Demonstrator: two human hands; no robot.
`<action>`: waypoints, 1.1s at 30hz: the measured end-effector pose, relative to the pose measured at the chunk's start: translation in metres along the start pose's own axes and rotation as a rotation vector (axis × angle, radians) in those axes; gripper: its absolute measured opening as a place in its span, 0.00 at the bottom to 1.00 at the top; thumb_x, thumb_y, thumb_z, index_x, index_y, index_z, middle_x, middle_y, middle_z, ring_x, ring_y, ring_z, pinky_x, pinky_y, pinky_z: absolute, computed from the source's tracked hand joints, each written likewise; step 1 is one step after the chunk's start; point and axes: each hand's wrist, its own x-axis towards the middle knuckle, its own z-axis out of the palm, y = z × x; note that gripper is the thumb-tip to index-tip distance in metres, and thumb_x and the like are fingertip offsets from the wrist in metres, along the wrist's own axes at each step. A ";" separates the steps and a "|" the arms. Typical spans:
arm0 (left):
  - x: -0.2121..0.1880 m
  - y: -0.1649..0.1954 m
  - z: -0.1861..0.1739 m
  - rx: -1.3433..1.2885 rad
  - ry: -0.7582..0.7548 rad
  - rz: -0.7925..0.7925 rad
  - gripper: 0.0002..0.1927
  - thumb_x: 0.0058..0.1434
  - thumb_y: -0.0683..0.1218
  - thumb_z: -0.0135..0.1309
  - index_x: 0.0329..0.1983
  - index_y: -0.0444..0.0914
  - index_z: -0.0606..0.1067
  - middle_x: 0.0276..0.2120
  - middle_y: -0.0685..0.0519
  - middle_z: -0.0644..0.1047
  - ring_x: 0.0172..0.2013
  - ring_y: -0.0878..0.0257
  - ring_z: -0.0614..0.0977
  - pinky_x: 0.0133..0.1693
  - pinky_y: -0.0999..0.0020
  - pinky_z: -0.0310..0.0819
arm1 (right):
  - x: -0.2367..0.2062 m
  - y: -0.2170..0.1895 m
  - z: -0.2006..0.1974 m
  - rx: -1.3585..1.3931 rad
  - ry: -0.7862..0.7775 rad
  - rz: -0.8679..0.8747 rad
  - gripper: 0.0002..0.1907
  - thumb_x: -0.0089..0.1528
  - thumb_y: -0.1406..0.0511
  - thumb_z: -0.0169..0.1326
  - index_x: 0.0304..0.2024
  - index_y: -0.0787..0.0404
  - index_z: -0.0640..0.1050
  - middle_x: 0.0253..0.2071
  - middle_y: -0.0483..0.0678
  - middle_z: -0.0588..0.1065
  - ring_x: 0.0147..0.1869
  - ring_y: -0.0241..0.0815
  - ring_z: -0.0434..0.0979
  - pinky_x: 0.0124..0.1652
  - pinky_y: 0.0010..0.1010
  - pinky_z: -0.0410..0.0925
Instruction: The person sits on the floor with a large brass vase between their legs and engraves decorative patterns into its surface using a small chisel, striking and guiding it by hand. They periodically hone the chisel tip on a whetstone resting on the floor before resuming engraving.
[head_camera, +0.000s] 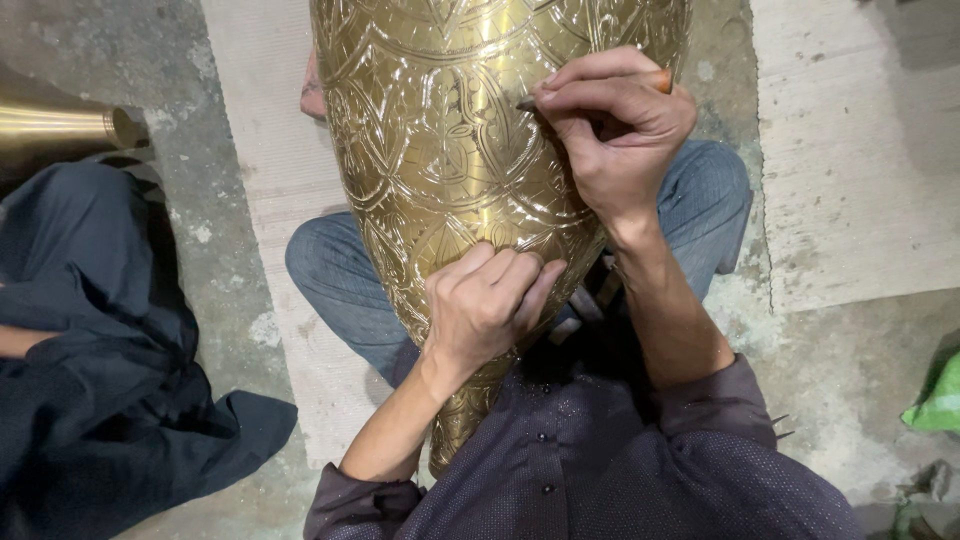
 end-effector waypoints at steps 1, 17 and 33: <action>0.000 0.000 0.000 -0.002 0.000 0.001 0.17 0.61 0.46 0.68 0.24 0.41 0.71 0.19 0.55 0.67 0.21 0.62 0.68 0.22 0.65 0.64 | 0.000 0.001 0.001 -0.005 0.016 0.007 0.07 0.64 0.79 0.66 0.38 0.64 0.84 0.41 0.49 0.81 0.43 0.36 0.81 0.42 0.23 0.75; -0.001 -0.002 0.001 0.003 0.007 0.009 0.17 0.60 0.46 0.69 0.23 0.41 0.71 0.19 0.56 0.67 0.21 0.63 0.68 0.22 0.66 0.65 | 0.002 0.004 0.004 -0.026 0.036 -0.024 0.07 0.64 0.79 0.67 0.39 0.64 0.84 0.42 0.49 0.81 0.46 0.37 0.81 0.42 0.23 0.76; -0.001 -0.003 -0.001 -0.002 0.000 0.009 0.17 0.60 0.46 0.68 0.24 0.41 0.71 0.19 0.55 0.68 0.21 0.62 0.69 0.22 0.65 0.64 | -0.002 0.002 0.001 -0.036 0.038 0.004 0.06 0.64 0.77 0.68 0.38 0.64 0.84 0.41 0.49 0.81 0.44 0.36 0.80 0.40 0.21 0.74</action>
